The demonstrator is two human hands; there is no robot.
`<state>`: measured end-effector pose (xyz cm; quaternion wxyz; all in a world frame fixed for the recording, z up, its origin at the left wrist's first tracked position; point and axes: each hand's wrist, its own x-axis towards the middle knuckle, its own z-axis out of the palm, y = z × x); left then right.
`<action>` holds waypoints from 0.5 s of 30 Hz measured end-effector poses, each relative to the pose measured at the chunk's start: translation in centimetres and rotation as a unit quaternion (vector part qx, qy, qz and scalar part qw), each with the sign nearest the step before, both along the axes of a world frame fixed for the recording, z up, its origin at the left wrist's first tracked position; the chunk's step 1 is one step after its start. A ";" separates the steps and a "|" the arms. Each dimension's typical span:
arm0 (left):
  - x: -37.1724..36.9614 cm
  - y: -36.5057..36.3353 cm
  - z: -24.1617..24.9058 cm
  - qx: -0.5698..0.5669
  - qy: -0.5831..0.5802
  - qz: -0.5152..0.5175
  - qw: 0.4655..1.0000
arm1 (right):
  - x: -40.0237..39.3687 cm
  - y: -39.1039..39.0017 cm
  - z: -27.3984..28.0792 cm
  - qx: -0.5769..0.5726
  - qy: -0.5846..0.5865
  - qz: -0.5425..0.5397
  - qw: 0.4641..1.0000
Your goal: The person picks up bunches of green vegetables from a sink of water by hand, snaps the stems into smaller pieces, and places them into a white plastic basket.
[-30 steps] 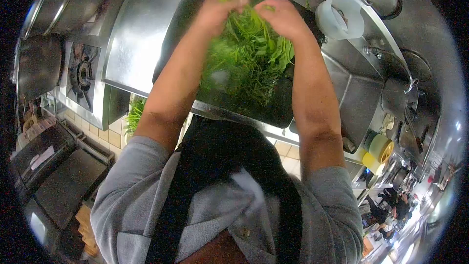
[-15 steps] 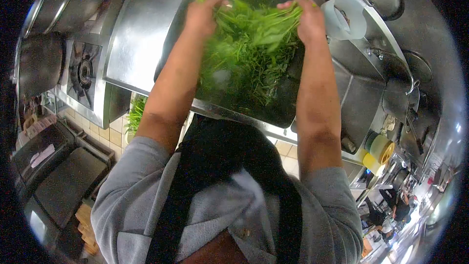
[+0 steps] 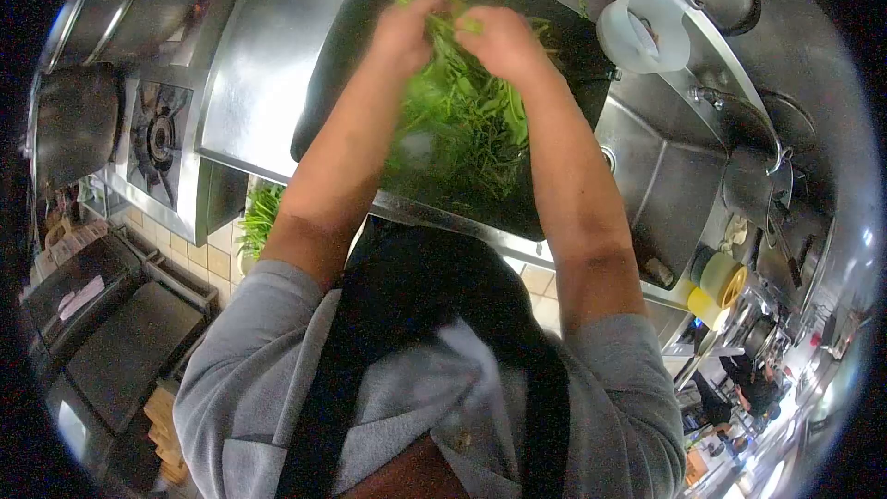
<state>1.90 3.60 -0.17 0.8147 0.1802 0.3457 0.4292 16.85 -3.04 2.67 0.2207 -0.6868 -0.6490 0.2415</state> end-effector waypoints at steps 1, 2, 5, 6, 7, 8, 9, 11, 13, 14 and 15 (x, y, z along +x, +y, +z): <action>-0.1 -0.1 0.2 -0.001 -0.001 -0.012 1.000 | 0.0 -0.1 0.2 -0.019 0.019 -0.023 0.999; -0.3 0.1 0.1 -0.002 -0.015 -0.030 0.999 | 0.0 -0.1 0.3 -0.039 0.038 -0.045 0.998; -1.6 0.5 -0.4 0.049 0.005 -0.088 0.995 | 1.7 -0.1 1.4 -0.112 0.096 -0.060 0.987; -1.5 0.5 -0.6 0.084 0.020 -0.066 0.994 | 2.0 0.0 1.4 -0.073 0.067 -0.035 0.994; -1.4 0.5 -0.7 0.084 0.019 -0.066 0.994 | 2.2 -0.1 1.4 -0.073 0.067 -0.035 0.994; -1.3 0.6 -0.8 0.113 0.035 -0.081 0.990 | 2.5 0.0 1.5 -0.073 0.041 -0.033 0.996; -1.3 0.5 -0.5 0.140 0.050 -0.098 0.984 | 2.5 0.0 2.0 -0.074 0.015 -0.031 0.997; -0.6 -0.1 0.2 0.156 0.056 -0.099 0.981 | 1.9 0.0 2.4 -0.058 -0.003 -0.028 0.998; 0.0 -0.4 0.5 0.171 0.062 -0.099 0.978 | 1.1 0.1 2.8 -0.042 -0.020 -0.024 0.999; 0.2 -0.3 0.5 0.164 0.061 -0.099 0.980 | 0.7 0.2 3.0 -0.041 -0.052 -0.034 0.997; 0.4 -0.3 0.4 0.157 0.060 -0.099 0.981 | 0.6 0.2 3.0 -0.039 -0.085 -0.043 0.995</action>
